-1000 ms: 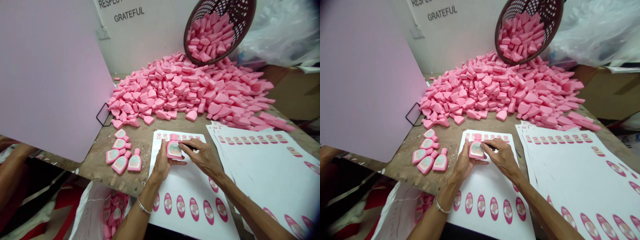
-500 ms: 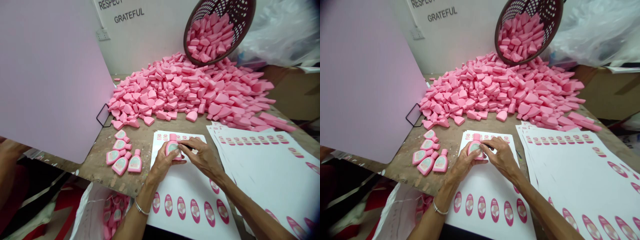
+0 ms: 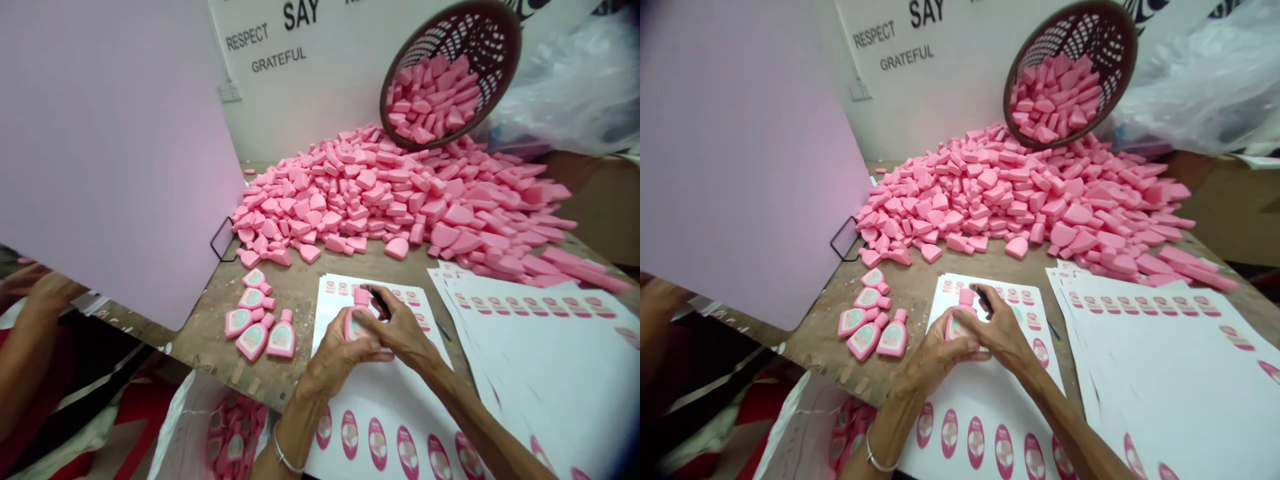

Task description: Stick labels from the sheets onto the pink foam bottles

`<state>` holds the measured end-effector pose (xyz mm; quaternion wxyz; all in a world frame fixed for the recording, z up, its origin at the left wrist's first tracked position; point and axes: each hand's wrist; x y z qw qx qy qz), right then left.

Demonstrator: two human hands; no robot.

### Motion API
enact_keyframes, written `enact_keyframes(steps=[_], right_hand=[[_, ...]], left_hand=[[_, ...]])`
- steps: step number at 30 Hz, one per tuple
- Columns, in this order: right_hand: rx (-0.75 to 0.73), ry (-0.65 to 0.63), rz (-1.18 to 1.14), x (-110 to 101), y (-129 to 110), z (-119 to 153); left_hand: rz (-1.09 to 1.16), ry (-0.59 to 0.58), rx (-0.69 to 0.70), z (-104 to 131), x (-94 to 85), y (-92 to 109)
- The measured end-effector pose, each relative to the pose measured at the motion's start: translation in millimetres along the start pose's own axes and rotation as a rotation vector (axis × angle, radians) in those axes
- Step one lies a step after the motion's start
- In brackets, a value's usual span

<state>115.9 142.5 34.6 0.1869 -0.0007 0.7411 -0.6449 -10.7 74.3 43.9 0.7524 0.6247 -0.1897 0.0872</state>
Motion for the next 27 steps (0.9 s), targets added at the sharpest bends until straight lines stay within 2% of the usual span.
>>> enact_keyframes(steps=[3,5,7,9,11,14,18,21,24,27], right_hand=[[0.046,0.005,0.005,6,14,-1],[0.066,-0.044,0.023,2,24,-7],[0.067,-0.098,0.067,-1,30,-20],[0.034,-0.111,0.166,2,31,-41],[-0.01,-0.102,0.313,15,28,-70],[-0.043,-0.085,0.471,48,23,-116],[-0.077,-0.044,0.558,91,21,-155],[-0.099,-0.018,0.582,103,20,-163],[-0.088,0.001,0.574,96,17,-146],[-0.047,-0.015,0.483,76,11,-97]], left_hand=[[-0.043,0.027,-0.001,12,-9.4,-2],[-0.177,0.132,-0.01,19,-19.8,-1],[-0.488,0.357,0.009,23,-31.1,0],[-0.896,0.57,0.02,21,-41.4,1],[-1.235,0.684,-0.013,16,-49.7,-1],[-1.475,0.774,-0.089,8,-59.4,-6],[-1.533,0.861,-0.073,4,-70.0,-12],[-1.469,0.97,0.063,6,-74.9,-7],[-1.203,0.966,0.251,7,-74.1,3],[-0.772,0.819,0.228,5,-64.3,8]])
Point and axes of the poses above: each hand's wrist, its own z-axis away from the middle knuckle, its own x-axis out of the palm, y = z × x, and after that the axes turned 14 degrees about -z, right-handed
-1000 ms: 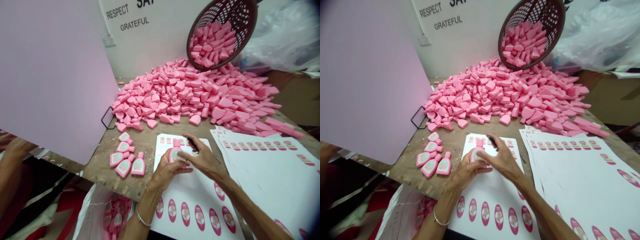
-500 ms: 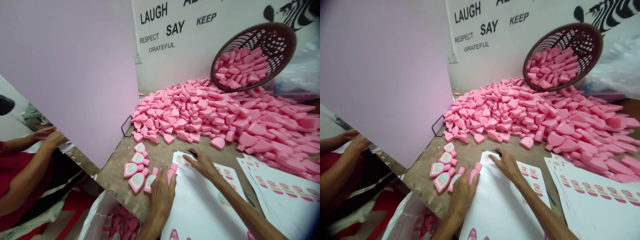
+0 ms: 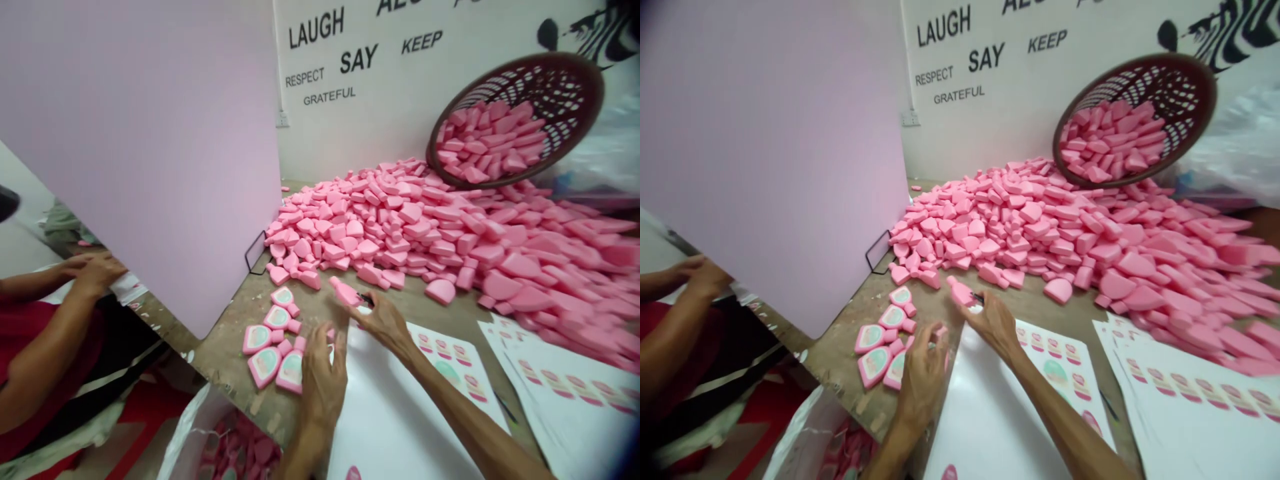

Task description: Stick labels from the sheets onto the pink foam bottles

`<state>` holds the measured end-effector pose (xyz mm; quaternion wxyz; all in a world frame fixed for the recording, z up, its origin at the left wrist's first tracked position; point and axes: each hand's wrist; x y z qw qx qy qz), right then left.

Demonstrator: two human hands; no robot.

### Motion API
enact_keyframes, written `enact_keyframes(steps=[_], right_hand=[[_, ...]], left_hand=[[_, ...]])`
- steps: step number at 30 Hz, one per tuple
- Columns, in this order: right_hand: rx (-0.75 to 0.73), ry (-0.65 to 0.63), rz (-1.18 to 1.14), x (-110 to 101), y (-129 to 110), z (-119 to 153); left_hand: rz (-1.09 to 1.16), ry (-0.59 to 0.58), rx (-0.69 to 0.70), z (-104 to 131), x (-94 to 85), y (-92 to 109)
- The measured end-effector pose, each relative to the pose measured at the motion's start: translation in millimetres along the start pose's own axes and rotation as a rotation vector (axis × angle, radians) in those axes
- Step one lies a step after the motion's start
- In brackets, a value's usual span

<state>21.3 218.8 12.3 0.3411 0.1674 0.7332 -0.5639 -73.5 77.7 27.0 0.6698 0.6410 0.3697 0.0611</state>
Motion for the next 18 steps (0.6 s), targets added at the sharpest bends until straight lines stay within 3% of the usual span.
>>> enact_keyframes(steps=[3,7,10,12,14,18], right_hand=[[-0.013,0.005,-0.199,-21,-3,69],[-0.046,-0.065,-0.303,-49,6,136],[0.041,-0.035,-0.209,-79,41,153],[0.15,0.053,-0.037,-98,71,156],[0.231,0.061,0.109,-112,95,157],[0.212,-0.012,0.157,-119,107,159]], left_hand=[[0.253,-0.148,-0.16,12,14.8,8],[0.262,-0.262,-0.197,33,37.9,13],[0.276,-0.39,-0.21,41,49.6,12],[0.264,-0.448,-0.217,43,54.2,8],[0.231,-0.481,-0.22,44,56.4,5],[0.148,-0.466,-0.214,45,56.3,4]])
Point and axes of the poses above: each hand's wrist, its own z-axis away from the middle knuckle, its own x-axis out of the palm, y = z × x, and after that the axes turned 14 degrees about -z, right-handed
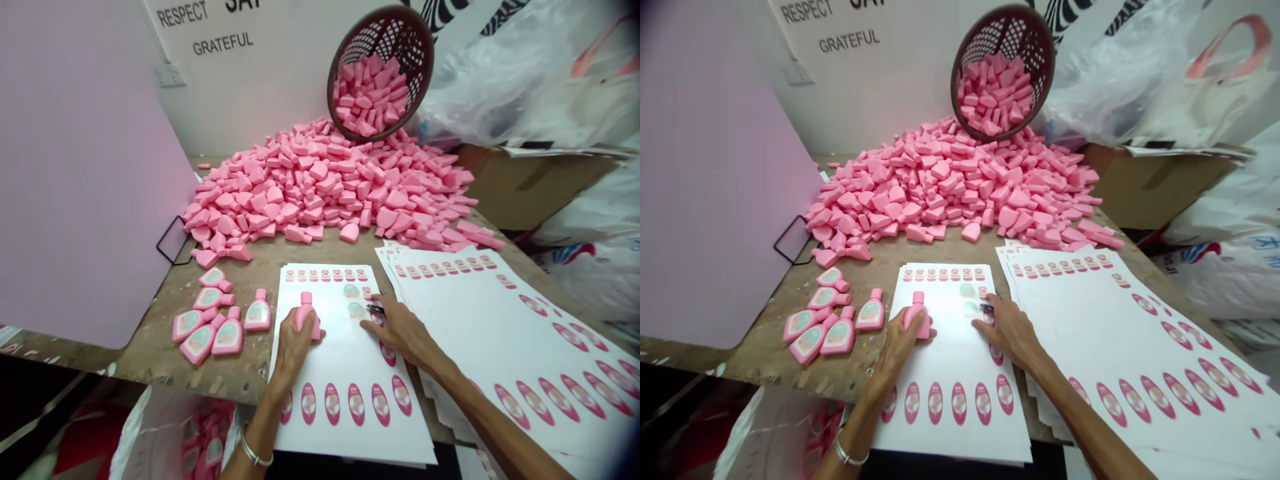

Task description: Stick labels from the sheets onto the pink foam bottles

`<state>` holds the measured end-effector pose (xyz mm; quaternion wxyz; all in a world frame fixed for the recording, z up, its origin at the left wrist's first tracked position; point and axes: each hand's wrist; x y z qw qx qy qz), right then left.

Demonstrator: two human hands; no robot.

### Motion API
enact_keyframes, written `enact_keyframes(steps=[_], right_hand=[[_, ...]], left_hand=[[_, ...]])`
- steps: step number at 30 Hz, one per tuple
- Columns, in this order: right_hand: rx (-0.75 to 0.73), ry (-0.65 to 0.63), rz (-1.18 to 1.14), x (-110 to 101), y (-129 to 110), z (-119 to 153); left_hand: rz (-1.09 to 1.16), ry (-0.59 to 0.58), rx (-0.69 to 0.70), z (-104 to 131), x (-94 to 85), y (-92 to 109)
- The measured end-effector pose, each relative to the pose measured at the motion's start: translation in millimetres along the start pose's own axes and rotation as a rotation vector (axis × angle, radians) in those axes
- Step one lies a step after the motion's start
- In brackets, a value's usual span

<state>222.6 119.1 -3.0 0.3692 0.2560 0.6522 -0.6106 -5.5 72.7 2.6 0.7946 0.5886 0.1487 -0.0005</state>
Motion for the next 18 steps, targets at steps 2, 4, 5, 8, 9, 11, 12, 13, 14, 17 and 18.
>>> enact_keyframes(steps=[2,4,5,8,9,11,12,13,14,17,18], right_hand=[[-0.013,0.049,-0.003,0,-4,-1],[-0.046,0.12,0.003,0,-8,-6],[-0.084,0.145,0.009,0,-8,-9],[-0.23,0.149,0.021,2,-5,-16],[-0.259,0.147,0.024,3,-3,-17],[-0.286,0.144,0.033,5,-1,-18],[-0.292,0.143,0.041,6,0,-17],[-0.298,0.139,0.051,7,1,-16],[-0.306,0.132,0.062,8,1,-15],[-0.323,0.124,0.079,10,1,-13],[-0.324,0.125,0.074,10,2,-13]], left_hand=[[-0.02,0.015,0.015,1,1.9,5],[-0.006,-0.02,0.029,1,7.5,13],[0.004,-0.058,0.034,1,11.8,17],[0.035,-0.174,0.048,-1,28.9,26],[0.051,-0.201,0.053,-2,34.9,27],[0.084,-0.23,0.057,-4,45.3,28],[0.095,-0.238,0.055,-5,49.3,27],[0.103,-0.244,0.05,-6,52.4,26],[0.112,-0.249,0.044,-7,54.6,25],[0.138,-0.254,0.023,-10,57.3,21],[0.145,-0.255,0.015,-11,57.4,20]])
Point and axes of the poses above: each hand's wrist, its own z-axis away from the middle knuckle, its own x-axis out of the palm, y = z × x, and after that the axes turned 14 degrees about -z, right-handed
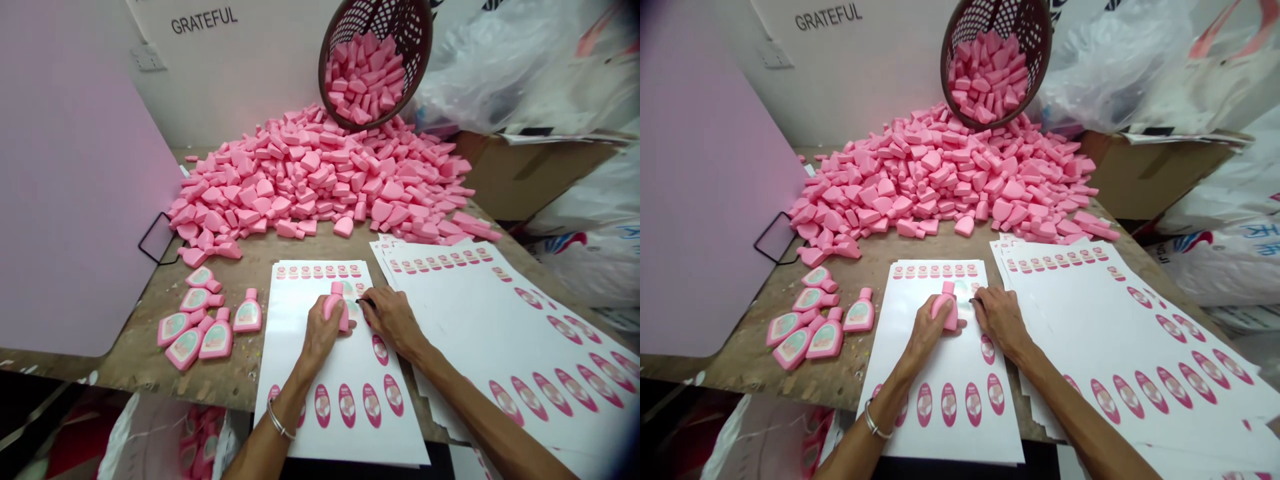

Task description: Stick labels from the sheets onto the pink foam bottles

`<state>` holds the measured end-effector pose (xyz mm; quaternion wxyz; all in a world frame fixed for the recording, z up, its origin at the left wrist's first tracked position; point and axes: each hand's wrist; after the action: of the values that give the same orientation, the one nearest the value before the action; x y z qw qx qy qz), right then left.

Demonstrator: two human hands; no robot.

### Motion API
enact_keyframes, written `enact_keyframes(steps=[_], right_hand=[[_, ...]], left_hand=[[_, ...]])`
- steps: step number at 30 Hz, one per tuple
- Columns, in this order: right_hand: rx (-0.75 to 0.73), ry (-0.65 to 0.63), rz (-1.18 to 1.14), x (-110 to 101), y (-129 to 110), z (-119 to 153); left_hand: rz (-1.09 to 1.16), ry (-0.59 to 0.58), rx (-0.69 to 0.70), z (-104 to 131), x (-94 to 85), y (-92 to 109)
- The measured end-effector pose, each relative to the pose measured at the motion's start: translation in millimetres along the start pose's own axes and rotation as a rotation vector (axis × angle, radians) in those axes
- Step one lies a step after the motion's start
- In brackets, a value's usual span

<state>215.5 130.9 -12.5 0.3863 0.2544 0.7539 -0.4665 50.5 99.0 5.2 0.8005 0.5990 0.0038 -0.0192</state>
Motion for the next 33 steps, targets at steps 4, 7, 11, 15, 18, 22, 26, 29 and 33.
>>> enact_keyframes(steps=[4,7,11,15,18,22,26,29,33], right_hand=[[0.028,0.007,-0.112,1,4,-1],[0.088,-0.008,-0.259,0,7,-3],[0.146,-0.026,-0.347,-2,8,-4],[0.159,-0.002,-0.311,-1,4,-2],[0.109,0.032,-0.173,0,0,-2],[0.102,0.032,-0.126,3,0,-4],[0.073,0.059,-0.09,7,3,-6],[-0.083,0.114,0.043,9,2,-4],[-0.229,0.135,0.141,5,-2,-1]], left_hand=[[0.005,-0.012,-0.009,-1,-0.9,-1],[-0.01,-0.012,0.001,-2,-1.1,-2],[-0.021,-0.016,0.01,-2,-1.2,-5],[-0.017,-0.026,0.018,-2,-2.0,-5],[-0.017,-0.028,0.023,-2,-2.7,-4],[-0.022,-0.026,0.025,-2,-2.9,-4],[-0.017,-0.028,0.012,-2,-2.6,-5],[-0.009,-0.028,0.008,-3,-2.4,-5],[-0.007,-0.024,0.006,-3,-2.4,-4]])
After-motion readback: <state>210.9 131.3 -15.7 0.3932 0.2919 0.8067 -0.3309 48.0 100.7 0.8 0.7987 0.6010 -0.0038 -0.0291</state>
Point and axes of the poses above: each hand's wrist, its own z-axis away from the middle knuckle, its own x-axis out of the palm, y = z × x, and after that the axes turned 14 degrees about -z, right-handed
